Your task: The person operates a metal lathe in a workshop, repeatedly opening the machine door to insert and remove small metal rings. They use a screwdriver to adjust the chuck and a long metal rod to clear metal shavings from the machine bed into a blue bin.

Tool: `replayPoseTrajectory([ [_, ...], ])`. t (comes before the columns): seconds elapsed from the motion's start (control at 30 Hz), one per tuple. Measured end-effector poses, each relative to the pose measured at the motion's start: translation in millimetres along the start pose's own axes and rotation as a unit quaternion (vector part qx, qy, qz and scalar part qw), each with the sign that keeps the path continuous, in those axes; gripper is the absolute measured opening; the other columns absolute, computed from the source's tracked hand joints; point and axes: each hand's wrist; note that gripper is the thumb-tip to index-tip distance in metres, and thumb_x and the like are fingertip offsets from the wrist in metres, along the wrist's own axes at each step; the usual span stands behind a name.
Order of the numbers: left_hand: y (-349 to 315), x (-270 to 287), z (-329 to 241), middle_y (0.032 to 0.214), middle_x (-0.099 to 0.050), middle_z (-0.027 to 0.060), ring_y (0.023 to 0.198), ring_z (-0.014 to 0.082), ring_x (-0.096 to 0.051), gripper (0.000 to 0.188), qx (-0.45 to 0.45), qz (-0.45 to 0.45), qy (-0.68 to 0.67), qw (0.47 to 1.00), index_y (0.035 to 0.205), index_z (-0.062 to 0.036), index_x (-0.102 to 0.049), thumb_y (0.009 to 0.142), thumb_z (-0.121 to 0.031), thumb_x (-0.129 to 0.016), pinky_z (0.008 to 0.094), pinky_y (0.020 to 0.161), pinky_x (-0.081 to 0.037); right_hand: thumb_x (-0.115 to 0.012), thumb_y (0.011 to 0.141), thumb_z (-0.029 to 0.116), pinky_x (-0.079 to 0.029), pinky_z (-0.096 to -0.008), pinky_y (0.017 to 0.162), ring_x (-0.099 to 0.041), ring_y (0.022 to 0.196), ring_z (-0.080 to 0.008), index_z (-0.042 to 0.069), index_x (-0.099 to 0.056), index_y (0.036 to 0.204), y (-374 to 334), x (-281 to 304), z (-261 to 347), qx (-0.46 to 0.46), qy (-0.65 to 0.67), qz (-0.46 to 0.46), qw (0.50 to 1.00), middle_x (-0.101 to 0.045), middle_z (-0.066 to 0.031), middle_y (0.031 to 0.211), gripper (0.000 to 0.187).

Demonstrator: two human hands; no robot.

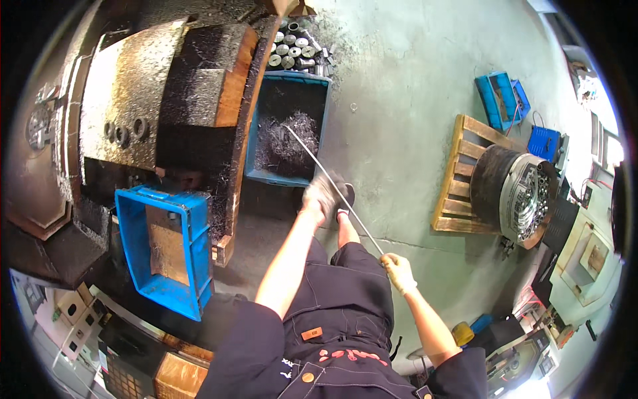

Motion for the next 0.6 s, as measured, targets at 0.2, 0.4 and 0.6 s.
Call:
replayPoseTrajectory([
  [0.2,-61.5,61.7,97.7,0.068,-0.053,0.0025,0.062,0.0161,-0.054,0.009,0.044,-0.086,0.084,0.992,0.084,-0.0089,-0.055,0.086,-0.017,-0.053,0.0331,0.056,-0.048,-0.05,0.082,0.02,-0.039,-0.0211,0.054,-0.046,0.059,-0.0074,0.005,-0.054,0.113,-45.2,-11.6,30.7,-0.033,-0.019,0.159,0.987,-0.053,0.0003,0.069,0.034],
  [0.4,-56.0,244.5,135.9,0.064,-0.054,-0.0005,0.049,0.0093,-0.049,0.015,-0.037,-0.285,-0.073,0.955,0.068,-0.012,-0.056,0.082,-0.01,-0.053,0.0192,0.039,-0.039,-0.052,0.076,0.023,-0.046,-0.035,0.077,-0.06,0.087,-0.0255,0.009,-0.051,0.118,-95.3,4.2,57.6,0.123,-0.356,0.237,0.895,-0.062,-0.0127,0.097,0.044],
  [0.6,-203.5,326.0,67.5,0.065,-0.056,0.0104,0.054,0.0262,-0.057,0.019,0.026,-0.275,-0.145,0.95,0.074,-0.0049,-0.052,0.086,-0.017,-0.045,0.043,0.054,-0.053,-0.051,0.076,0.027,-0.046,-0.0365,0.079,-0.059,0.089,-0.0286,0.016,-0.055,0.112,-118.7,-61.8,98.1,0.172,-0.604,0.274,0.728,-0.062,-0.0126,0.096,0.039],
])
Point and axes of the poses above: each hand's wrist, its own y-axis towards the middle knuckle, its own x-axis out of the back of the hand, z = x × y
